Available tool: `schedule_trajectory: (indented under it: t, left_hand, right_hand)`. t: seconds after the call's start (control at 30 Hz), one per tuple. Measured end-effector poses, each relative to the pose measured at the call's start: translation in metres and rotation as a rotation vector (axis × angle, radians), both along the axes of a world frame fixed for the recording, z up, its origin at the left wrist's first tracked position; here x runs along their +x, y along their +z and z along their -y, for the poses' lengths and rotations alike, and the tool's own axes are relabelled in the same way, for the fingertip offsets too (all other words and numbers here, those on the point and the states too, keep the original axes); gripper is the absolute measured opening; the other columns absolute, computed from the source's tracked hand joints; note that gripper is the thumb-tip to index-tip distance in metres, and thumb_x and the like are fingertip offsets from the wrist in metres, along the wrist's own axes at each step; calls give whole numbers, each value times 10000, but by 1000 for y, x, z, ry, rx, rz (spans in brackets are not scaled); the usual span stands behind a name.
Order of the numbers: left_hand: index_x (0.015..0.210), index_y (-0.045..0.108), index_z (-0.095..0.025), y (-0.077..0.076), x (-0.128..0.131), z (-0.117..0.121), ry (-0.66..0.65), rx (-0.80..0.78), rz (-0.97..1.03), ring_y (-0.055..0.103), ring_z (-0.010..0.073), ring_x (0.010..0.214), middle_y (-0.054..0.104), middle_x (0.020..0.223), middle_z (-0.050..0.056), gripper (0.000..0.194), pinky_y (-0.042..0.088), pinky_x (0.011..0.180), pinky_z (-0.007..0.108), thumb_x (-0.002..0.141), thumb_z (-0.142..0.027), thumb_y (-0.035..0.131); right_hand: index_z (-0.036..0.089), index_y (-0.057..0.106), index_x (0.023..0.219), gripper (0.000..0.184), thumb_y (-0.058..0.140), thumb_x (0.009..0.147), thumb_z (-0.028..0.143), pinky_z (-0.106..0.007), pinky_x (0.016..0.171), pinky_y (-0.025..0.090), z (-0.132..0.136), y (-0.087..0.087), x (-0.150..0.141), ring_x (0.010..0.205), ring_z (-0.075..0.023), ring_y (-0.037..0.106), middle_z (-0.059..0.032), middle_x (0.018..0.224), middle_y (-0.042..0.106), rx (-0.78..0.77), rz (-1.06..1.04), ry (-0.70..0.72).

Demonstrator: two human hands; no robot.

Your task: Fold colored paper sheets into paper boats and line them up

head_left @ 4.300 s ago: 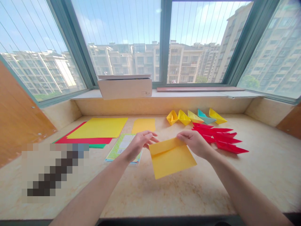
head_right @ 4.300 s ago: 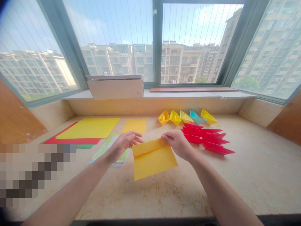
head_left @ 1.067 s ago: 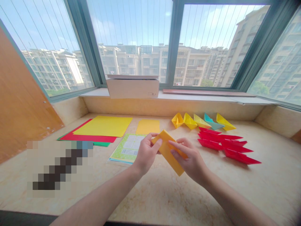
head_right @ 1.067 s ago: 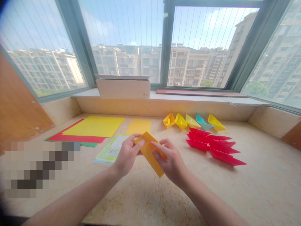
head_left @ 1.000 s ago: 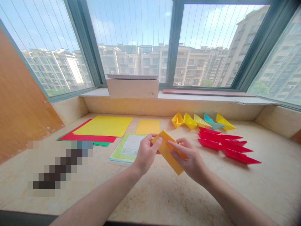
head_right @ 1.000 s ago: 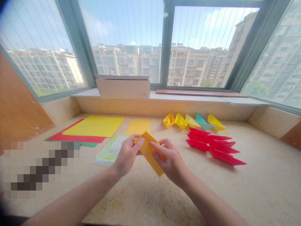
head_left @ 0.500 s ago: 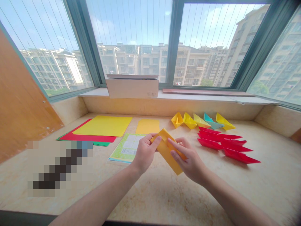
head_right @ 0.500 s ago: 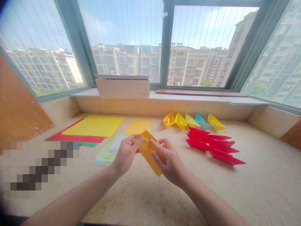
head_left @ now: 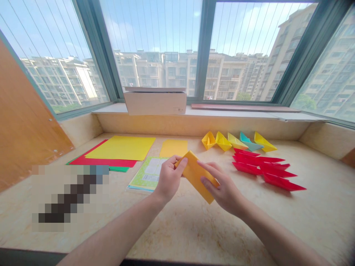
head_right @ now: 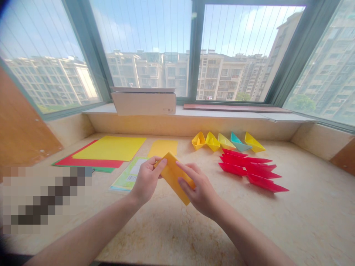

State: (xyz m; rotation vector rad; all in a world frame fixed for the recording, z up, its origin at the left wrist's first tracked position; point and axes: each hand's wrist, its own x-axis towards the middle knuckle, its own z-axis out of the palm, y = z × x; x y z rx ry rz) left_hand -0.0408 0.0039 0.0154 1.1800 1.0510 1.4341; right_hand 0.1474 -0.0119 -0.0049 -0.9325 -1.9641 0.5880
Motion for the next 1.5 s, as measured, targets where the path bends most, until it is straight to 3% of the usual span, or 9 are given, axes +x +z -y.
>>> schedule_trajectory:
  t: [0.13, 0.27, 0.43, 0.53, 0.67, 0.83, 1.07, 1.33, 1.5]
  left_hand:
    - [824, 635, -143, 1, 0, 0, -21, 3, 12, 653, 145, 615, 692, 718, 26, 355, 541, 571, 234, 760, -481, 725]
    - [970, 613, -156, 4, 2, 2, -100, -3, 21, 699, 190, 674, 728, 776, 41, 378, 579, 657, 314, 774, -461, 717]
    - [971, 632, -148, 2, -1, 1, -192, 9, -110, 706, 207, 696, 740, 774, 63, 326, 557, 625, 288, 823, -434, 680]
    - [960, 678, -140, 0, 0, 2, -224, 42, -181, 710, 216, 763, 749, 838, 82, 276, 543, 652, 272, 850, -393, 657]
    - [1010, 714, -157, 1, 2, 6, -301, 71, -207, 711, 219, 839, 758, 911, 76, 236, 544, 739, 281, 867, -330, 641]
    - [1045, 723, -158, 0, 3, 8, -345, 69, -228, 709, 224, 853, 758, 925, 76, 254, 542, 752, 287, 878, -324, 629]
    - [1015, 724, -133, -2, 3, 10, -438, 45, -333, 682, 219, 844, 743, 889, 78, 279, 504, 723, 277, 894, -358, 612]
    - [877, 699, -118, -1, 8, 17, -480, 22, -296, 607, 150, 682, 697, 782, 56, 296, 432, 604, 228, 899, -394, 597]
    - [865, 701, -119, -1, 6, 14, -496, 30, -371, 597, 148, 670, 683, 760, 45, 311, 421, 594, 228, 903, -404, 582]
  right_hand:
    - [275, 351, 1481, 615, 590, 918, 326, -358, 757, 577, -1, 6, 1, 876, -205, 675, -50, 984, 674, -241, -189, 14]
    - [213, 525, 1346, 535, 669, 847, 339, -358, 739, 571, -9, 10, 8, 853, -221, 694, -54, 942, 715, -370, -282, 12]
    - [183, 701, 1048, 297, 718, 788, 323, -350, 780, 542, -18, 15, 20, 902, -235, 678, -58, 979, 737, -383, -184, 23]
    - [176, 713, 942, 217, 696, 812, 348, -285, 663, 500, -16, 18, 22, 794, -196, 644, -34, 870, 718, -384, -37, 46]
    - [160, 640, 771, 326, 569, 906, 448, -212, 469, 341, -11, 19, 19, 555, -112, 506, 17, 649, 587, -458, -10, 87]
    - [162, 561, 618, 408, 581, 889, 467, -212, 442, 272, -11, 17, 19, 495, -96, 422, 37, 541, 485, -406, 6, -10]
    - [191, 717, 979, 285, 594, 905, 436, -271, 697, 488, -7, 23, 16, 850, -207, 657, -55, 921, 740, -341, -115, 24]
    - [172, 688, 827, 248, 674, 845, 419, -259, 638, 470, -5, 13, 6, 715, -172, 619, -36, 772, 707, -371, -302, -60]
    - [171, 665, 851, 274, 602, 895, 434, -235, 571, 423, -4, 13, 4, 658, -143, 576, -16, 745, 666, -434, -308, 20]
